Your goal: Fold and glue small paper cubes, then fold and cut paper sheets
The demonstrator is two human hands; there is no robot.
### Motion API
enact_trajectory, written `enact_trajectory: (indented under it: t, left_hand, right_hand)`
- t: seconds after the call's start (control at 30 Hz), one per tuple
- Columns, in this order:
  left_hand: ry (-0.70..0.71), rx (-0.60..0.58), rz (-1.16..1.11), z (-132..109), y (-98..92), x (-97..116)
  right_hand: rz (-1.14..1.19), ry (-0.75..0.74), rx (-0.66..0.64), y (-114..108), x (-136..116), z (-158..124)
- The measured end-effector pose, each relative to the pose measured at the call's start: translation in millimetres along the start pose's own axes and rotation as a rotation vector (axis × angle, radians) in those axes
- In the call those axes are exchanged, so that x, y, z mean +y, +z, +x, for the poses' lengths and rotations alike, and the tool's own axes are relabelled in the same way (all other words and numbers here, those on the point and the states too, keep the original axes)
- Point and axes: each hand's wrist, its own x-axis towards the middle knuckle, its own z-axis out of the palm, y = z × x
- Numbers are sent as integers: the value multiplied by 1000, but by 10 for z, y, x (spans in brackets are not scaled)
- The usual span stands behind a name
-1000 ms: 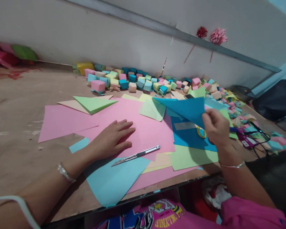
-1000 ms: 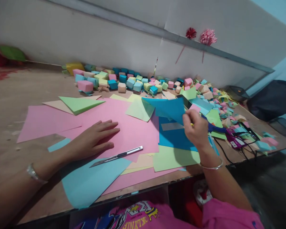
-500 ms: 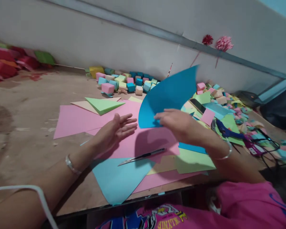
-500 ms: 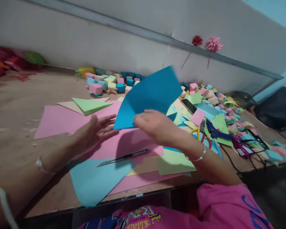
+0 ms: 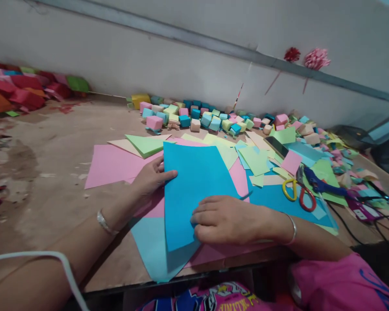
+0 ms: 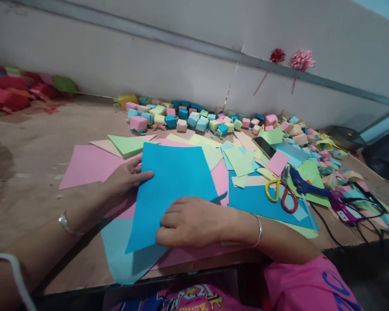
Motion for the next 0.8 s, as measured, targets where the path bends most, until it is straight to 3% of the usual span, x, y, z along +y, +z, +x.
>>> enact_trajectory:
  t: [0.1,0.23,0.43,0.6,0.8]
  left_hand:
    - [130,154,-11,56,-66,44]
    - [255,332,-47,127,-169,83]
    - [184,355,43,139,-195,51]
    - [125,490,189,144,-206,42]
    - [127,461,164,115,-150,71]
  right_hand:
    - [-132,-51,15,98,-38,24]
    - [-186,27,18,250,0,17]
    - [-226,193,-74,262,98,-53]
    - [-250,296,-178,160,142,-282]
    - [-208,371,-199,237,273,-568]
